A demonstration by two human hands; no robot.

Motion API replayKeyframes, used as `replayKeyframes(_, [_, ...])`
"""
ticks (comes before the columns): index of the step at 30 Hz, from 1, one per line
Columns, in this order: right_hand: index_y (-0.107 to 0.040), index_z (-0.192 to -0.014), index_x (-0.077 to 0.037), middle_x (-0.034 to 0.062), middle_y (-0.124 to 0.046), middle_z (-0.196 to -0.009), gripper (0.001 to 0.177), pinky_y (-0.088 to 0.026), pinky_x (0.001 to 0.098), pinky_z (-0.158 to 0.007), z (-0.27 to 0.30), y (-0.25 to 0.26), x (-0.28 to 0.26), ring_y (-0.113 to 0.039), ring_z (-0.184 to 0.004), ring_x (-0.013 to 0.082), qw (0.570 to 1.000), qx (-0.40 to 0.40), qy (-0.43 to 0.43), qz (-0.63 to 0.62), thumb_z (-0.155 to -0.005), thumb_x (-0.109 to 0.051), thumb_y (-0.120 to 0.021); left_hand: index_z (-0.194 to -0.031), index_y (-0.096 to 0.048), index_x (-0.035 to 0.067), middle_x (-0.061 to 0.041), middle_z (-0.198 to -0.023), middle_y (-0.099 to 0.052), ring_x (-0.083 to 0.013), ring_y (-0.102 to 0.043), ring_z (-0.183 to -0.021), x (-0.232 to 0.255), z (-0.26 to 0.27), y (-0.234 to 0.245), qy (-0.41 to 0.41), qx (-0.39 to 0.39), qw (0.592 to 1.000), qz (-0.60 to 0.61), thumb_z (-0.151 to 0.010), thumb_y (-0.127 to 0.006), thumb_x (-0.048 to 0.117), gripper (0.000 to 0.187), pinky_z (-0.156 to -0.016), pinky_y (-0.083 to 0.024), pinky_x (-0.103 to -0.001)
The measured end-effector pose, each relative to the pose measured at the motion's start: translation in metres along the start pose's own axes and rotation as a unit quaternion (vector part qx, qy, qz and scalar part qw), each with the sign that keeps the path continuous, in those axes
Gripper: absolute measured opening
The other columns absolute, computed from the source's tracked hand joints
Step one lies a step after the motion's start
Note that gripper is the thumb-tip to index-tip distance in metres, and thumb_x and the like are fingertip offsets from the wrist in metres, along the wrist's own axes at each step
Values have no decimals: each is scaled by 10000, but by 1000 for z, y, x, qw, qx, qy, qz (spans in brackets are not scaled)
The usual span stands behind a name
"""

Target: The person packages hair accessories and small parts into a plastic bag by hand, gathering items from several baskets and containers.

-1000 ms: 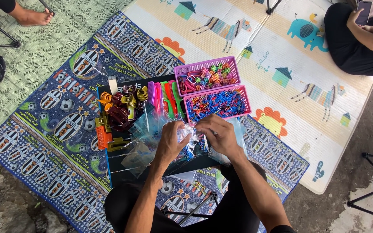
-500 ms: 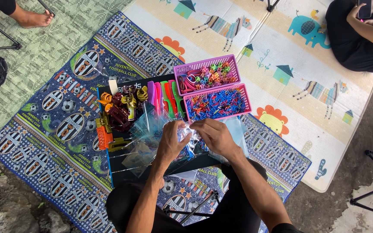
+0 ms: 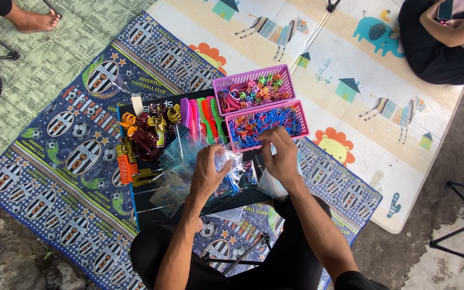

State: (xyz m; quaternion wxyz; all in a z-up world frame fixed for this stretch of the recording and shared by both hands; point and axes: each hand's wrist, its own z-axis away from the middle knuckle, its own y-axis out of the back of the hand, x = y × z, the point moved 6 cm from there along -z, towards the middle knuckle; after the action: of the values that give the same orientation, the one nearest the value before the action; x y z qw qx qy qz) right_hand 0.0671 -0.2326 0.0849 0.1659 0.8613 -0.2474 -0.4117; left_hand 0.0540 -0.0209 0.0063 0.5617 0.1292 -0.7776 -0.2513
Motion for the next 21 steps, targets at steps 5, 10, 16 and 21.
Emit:
replayKeyframes(5, [-744,-884,-127,100,-661,-793,180,-554,464,-644,16,-4,22,-664,-703,347,966,-181,-129,132,-880,9,-626,-1154,-582,83,-87,-955,-650,-272,-692,-941,4,0,7,-30,41,998,-30,-870,-784,220,375,-951,-532,-433])
replayKeyframes(10, [-788,-1017,-203,115,-733,-867,186,-602,508,-707,59,-14,65,-720,-786,377,871,-354,-225,256,-917,-142,-643,-1146,-579,79,-96,-948,-645,-279,-689,-931,9,-1,12,-38,48,998,-24,-865,-786,224,378,-944,-528,-434])
replayKeyframes(16, [-787,-1013,-339,54,-748,-799,165,-613,479,-695,83,-35,96,-749,-735,340,822,-397,-192,360,-888,-322,-681,-1154,-584,71,-107,-957,-646,-293,-686,-937,12,-2,12,-49,53,997,-28,-871,-781,202,369,-939,-519,-429])
replayKeyframes(21, [-756,-924,-239,71,-740,-767,208,-589,504,-639,107,-51,118,-729,-647,387,860,-331,-166,351,-948,-322,-567,-1154,-581,64,-107,-958,-649,-285,-685,-935,15,-3,14,-45,45,998,-24,-883,-770,207,360,-940,-518,-428])
